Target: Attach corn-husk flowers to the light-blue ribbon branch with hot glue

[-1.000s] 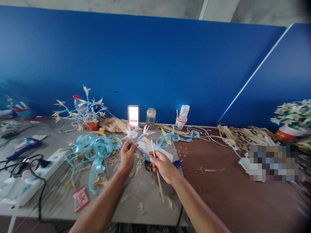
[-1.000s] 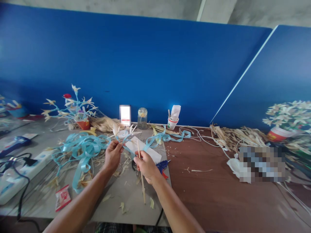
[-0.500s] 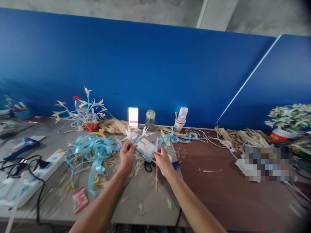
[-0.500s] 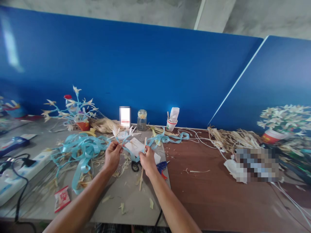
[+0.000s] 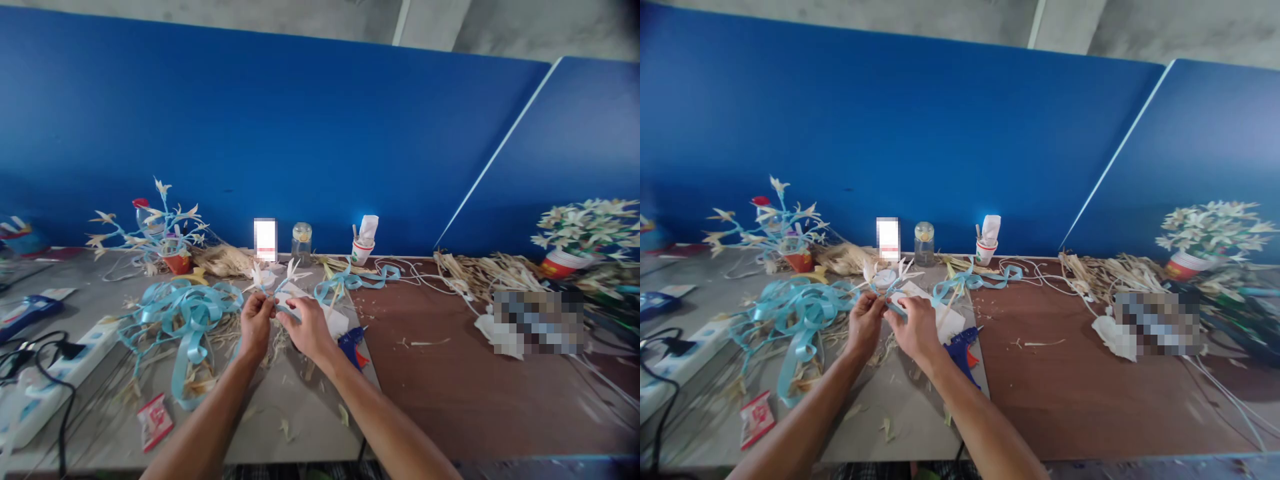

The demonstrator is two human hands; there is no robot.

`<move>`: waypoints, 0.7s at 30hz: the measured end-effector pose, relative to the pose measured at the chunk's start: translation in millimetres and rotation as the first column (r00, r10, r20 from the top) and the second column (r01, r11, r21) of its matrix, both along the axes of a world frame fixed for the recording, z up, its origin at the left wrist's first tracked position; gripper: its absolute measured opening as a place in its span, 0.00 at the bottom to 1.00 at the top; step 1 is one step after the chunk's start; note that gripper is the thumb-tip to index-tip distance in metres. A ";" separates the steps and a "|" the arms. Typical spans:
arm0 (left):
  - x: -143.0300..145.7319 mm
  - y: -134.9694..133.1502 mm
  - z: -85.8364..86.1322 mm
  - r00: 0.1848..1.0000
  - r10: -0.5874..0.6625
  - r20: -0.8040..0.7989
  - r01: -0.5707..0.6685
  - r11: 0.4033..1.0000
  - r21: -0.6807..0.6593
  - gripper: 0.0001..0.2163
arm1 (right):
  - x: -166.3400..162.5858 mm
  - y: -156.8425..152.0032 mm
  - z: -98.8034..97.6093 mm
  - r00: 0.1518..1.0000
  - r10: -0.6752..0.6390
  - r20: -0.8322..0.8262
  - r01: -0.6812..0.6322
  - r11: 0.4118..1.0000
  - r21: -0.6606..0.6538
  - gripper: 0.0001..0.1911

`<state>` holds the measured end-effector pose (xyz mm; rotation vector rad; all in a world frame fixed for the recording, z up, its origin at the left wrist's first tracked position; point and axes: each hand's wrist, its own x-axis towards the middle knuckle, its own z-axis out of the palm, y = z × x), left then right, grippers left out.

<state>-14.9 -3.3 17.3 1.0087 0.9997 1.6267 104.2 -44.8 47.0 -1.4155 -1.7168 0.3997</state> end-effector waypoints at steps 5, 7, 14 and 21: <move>2.3 -1.6 0.4 0.998 -0.009 0.059 0.009 1.000 -0.006 0.10 | -11.7 6.7 -7.0 0.996 0.003 0.094 0.000 0.999 -0.034 0.15; 4.0 -2.6 1.0 0.996 -0.015 0.084 0.016 1.000 -0.012 0.10 | -14.0 10.2 -9.9 0.998 0.017 0.053 -0.017 1.000 -0.011 0.16; 8.0 -5.1 0.7 0.997 -0.022 0.072 0.022 1.000 -0.005 0.09 | -15.7 18.2 -15.5 0.979 0.054 -0.195 -0.043 0.997 0.062 0.18; 9.3 -7.9 1.5 1.000 0.031 0.007 -0.031 0.999 0.014 0.08 | -20.0 18.6 -15.7 0.940 0.028 -0.341 -0.040 0.999 -0.029 0.13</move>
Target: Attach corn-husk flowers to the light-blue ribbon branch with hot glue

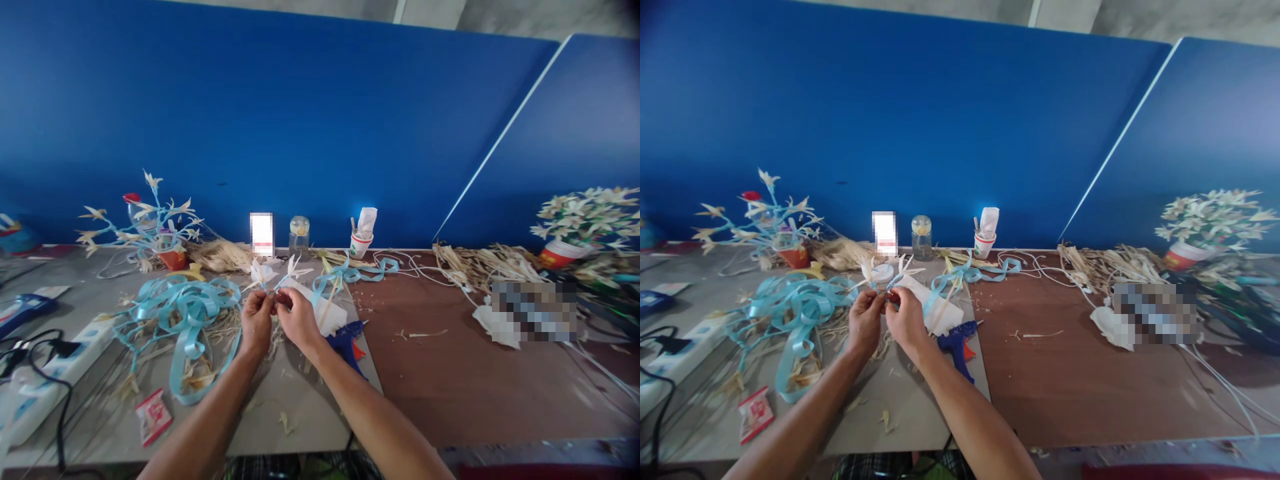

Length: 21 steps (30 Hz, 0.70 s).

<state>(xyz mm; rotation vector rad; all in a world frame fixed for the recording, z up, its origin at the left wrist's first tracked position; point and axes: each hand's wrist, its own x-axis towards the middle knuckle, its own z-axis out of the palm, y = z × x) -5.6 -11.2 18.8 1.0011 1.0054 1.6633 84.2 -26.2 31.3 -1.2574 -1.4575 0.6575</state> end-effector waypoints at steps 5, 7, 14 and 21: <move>1.8 -0.5 -2.1 1.000 0.015 -0.023 -0.015 1.000 0.001 0.08 | 1.3 1.4 1.1 0.994 0.006 -0.105 -0.019 0.993 -0.117 0.11; 2.2 -0.1 -3.7 1.000 0.002 -0.019 -0.002 1.000 -0.007 0.08 | 2.2 1.3 1.9 0.996 -0.003 -0.094 -0.010 0.991 -0.135 0.13; 4.2 -0.1 -5.8 1.000 -0.014 -0.002 0.014 1.000 -0.009 0.08 | 3.0 -0.3 5.6 0.995 -0.055 0.088 0.069 0.984 -0.164 0.13; 3.5 -2.1 -5.0 0.996 0.005 -0.094 -0.008 1.000 -0.029 0.07 | 3.7 -2.7 6.1 0.994 -0.066 0.082 0.077 0.988 -0.137 0.12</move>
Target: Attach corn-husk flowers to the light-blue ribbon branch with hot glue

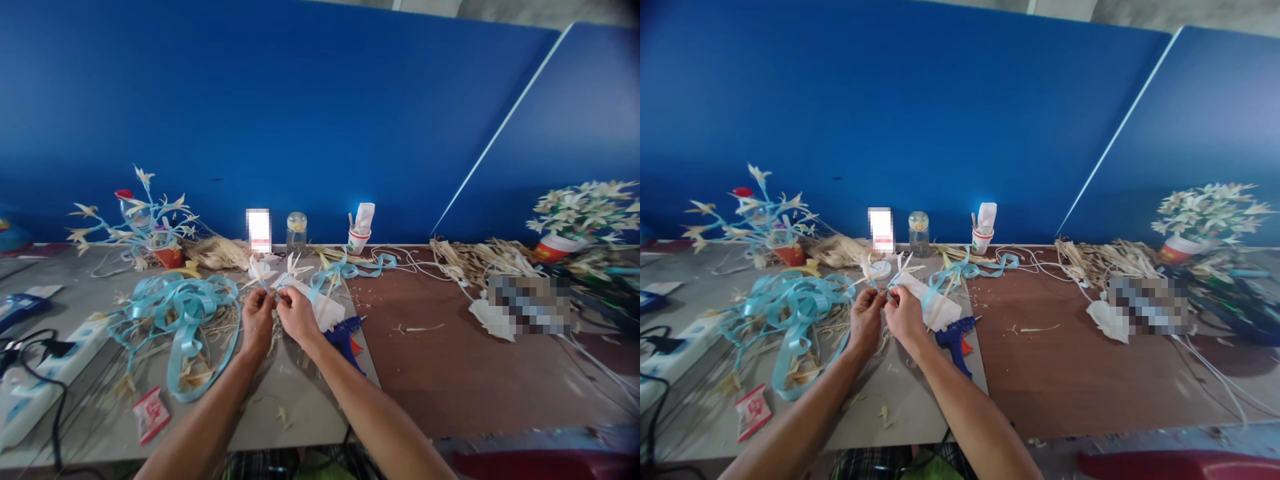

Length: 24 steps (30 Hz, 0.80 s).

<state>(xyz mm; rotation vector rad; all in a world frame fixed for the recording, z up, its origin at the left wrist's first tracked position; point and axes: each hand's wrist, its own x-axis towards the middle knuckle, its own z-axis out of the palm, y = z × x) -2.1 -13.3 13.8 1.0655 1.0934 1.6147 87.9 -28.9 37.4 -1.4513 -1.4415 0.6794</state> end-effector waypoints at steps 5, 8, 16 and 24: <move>-1.1 0.0 -0.5 1.000 -0.005 -0.028 0.006 1.000 0.020 0.08 | 3.0 -1.0 3.9 0.997 0.025 -0.079 -0.022 0.999 0.040 0.10; -0.5 -0.1 -1.5 1.000 -0.020 0.016 0.019 0.999 0.028 0.07 | 4.6 -0.4 6.2 0.995 0.056 -0.086 -0.053 0.998 0.037 0.07; 5.2 -6.5 2.4 0.997 -0.069 0.045 0.065 0.995 0.071 0.06 | 9.5 1.5 11.3 0.991 0.053 -0.119 -0.053 0.999 0.002 0.09; 5.5 -11.5 2.6 0.993 -0.116 -0.022 0.118 0.985 0.127 0.06 | 9.9 -2.6 18.9 0.998 -0.034 0.050 0.032 0.999 0.045 0.08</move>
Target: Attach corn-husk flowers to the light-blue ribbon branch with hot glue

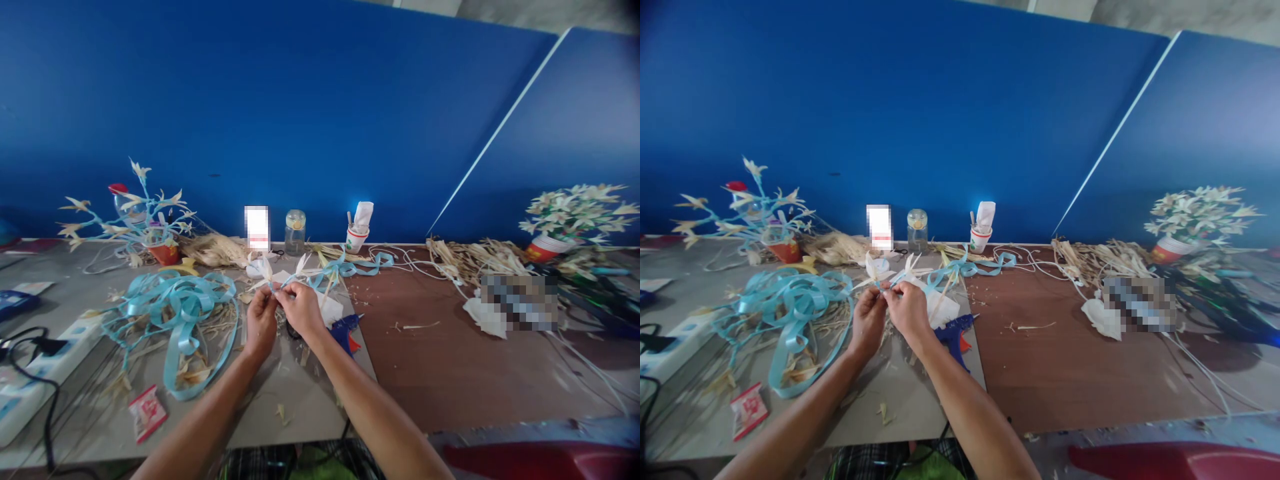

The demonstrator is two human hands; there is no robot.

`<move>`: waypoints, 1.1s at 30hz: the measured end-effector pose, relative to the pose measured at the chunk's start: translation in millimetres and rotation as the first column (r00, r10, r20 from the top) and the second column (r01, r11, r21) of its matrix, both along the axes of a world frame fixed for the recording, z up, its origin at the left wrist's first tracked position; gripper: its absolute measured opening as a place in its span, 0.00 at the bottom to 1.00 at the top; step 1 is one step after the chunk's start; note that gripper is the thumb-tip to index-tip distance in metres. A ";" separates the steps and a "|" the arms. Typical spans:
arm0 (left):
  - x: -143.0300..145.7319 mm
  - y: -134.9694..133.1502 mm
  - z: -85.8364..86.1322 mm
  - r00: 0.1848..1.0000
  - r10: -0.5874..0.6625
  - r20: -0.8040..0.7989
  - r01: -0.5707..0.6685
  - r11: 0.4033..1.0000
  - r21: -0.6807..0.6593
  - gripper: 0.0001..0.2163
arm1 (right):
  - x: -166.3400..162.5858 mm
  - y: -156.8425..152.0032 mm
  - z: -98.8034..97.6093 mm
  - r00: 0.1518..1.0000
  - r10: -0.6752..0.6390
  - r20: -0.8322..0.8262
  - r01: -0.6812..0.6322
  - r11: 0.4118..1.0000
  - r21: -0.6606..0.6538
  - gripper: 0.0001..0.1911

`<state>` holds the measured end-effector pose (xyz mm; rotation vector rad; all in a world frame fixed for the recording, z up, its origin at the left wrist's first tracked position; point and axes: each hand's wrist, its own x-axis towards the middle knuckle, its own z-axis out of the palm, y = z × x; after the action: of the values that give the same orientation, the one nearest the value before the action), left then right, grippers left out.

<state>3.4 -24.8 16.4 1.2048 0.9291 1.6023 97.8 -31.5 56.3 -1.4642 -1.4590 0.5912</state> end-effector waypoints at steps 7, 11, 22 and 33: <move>-3.9 -0.7 1.4 0.998 -0.059 -0.027 0.057 0.997 -0.053 0.10 | 3.3 -1.1 -4.4 0.990 -0.062 0.127 0.045 0.990 0.135 0.10; -6.5 3.5 1.6 0.992 -0.096 0.076 0.104 0.989 -0.107 0.10 | 3.3 0.9 -10.1 0.982 -0.098 0.165 0.060 0.974 0.220 0.10; -6.1 6.1 14.7 0.830 -0.329 0.450 0.461 0.859 -0.223 0.09 | 0.1 4.7 -15.7 0.978 0.132 -0.160 -0.111 0.985 0.135 0.09; -8.7 7.8 12.0 0.727 -0.309 0.613 0.524 0.827 -0.205 0.09 | -1.7 1.0 -15.9 0.956 0.165 -0.244 -0.133 0.981 0.143 0.13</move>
<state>-5.3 -17.0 28.5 0.5628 0.4811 1.2181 96.1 -30.5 40.4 -1.1406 -1.3837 0.7388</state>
